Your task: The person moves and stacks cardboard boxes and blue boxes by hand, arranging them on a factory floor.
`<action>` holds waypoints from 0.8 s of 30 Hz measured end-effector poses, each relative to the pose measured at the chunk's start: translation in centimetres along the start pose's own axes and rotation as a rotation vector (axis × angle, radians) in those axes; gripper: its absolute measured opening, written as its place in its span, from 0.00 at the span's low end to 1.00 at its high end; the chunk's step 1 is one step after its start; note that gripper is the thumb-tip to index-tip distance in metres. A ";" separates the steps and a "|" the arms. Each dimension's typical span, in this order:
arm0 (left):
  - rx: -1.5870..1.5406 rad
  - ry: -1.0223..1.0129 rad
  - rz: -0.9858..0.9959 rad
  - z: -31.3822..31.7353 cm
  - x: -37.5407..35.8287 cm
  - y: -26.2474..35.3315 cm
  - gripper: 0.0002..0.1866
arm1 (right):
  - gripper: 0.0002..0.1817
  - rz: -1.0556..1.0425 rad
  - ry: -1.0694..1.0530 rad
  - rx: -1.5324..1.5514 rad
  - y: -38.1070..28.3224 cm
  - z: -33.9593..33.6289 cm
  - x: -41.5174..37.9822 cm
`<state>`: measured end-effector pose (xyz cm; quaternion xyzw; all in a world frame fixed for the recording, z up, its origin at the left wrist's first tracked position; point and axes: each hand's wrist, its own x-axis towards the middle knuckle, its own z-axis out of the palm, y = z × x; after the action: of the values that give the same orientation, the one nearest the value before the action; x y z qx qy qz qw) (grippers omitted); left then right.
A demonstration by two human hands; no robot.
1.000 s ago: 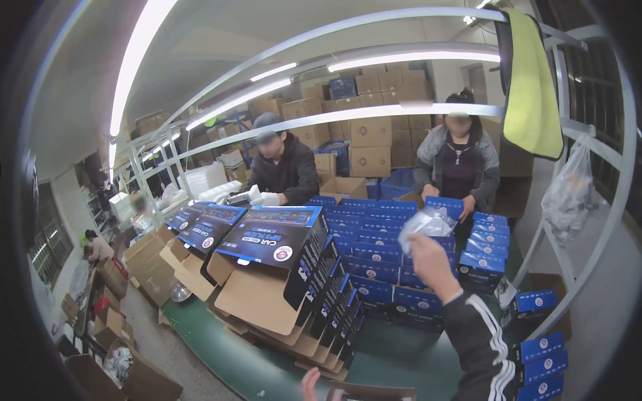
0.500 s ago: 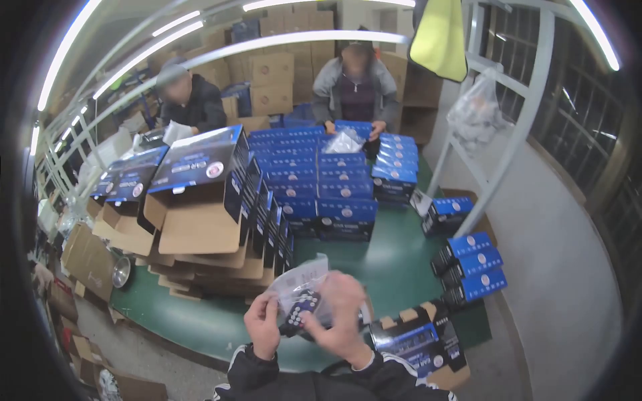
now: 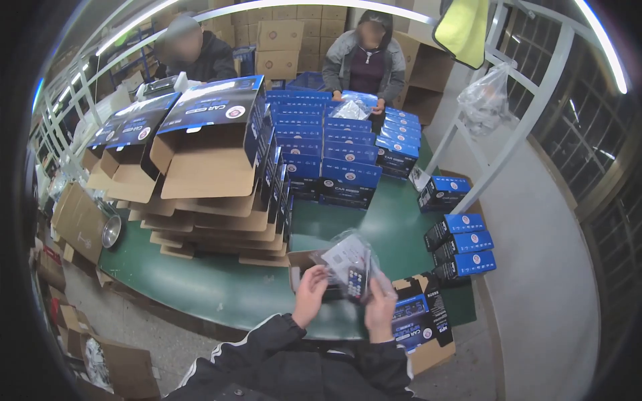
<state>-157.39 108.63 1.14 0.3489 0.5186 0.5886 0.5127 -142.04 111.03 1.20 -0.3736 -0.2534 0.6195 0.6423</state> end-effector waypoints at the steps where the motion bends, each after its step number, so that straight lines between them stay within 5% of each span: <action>1: 0.183 -0.041 0.098 -0.4 0.4 -0.9 0.17 | 0.15 -0.124 -0.107 -0.194 -1.4 0.2 0.5; 6: 0.995 -0.280 0.366 -2.3 1.7 -5.5 0.18 | 0.14 -0.639 -0.666 -1.136 -5.1 2.4 4.3; 9: 1.166 -0.323 0.450 -2.5 1.7 -6.7 0.16 | 0.20 -0.853 -1.014 -1.642 -2.0 5.4 7.6; 12: 1.147 -0.326 0.499 -2.8 1.6 -7.1 0.18 | 0.22 -0.550 -1.323 -1.962 3.4 8.2 9.8; 13: 1.139 -0.330 0.516 -3.0 1.4 -7.3 0.17 | 0.27 -0.155 -1.336 -2.045 4.8 9.4 9.8; 14: 1.126 -0.335 0.534 -3.0 1.2 -7.6 0.17 | 0.43 0.249 -1.319 -2.095 6.0 10.6 9.8; 17: 1.131 -0.316 0.546 -3.5 1.1 -7.2 0.15 | 0.64 0.761 -1.286 -2.027 6.6 12.3 10.3; 18: 1.135 -0.315 0.554 -3.7 1.1 -7.2 0.14 | 0.67 0.832 -1.273 -2.001 6.8 12.2 10.5; 22: 0.932 -0.304 0.600 -4.6 1.5 -8.2 0.14 | 0.50 0.840 -1.252 -1.602 8.8 9.8 11.4; 24: 0.941 -0.300 0.579 -4.7 1.5 -8.0 0.13 | 0.55 0.818 -1.269 -1.685 7.5 10.5 9.5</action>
<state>-160.21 108.36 -7.85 0.7471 0.5297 0.3548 0.1883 -153.82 121.78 0.17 -0.3604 -0.7291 0.4925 -0.3098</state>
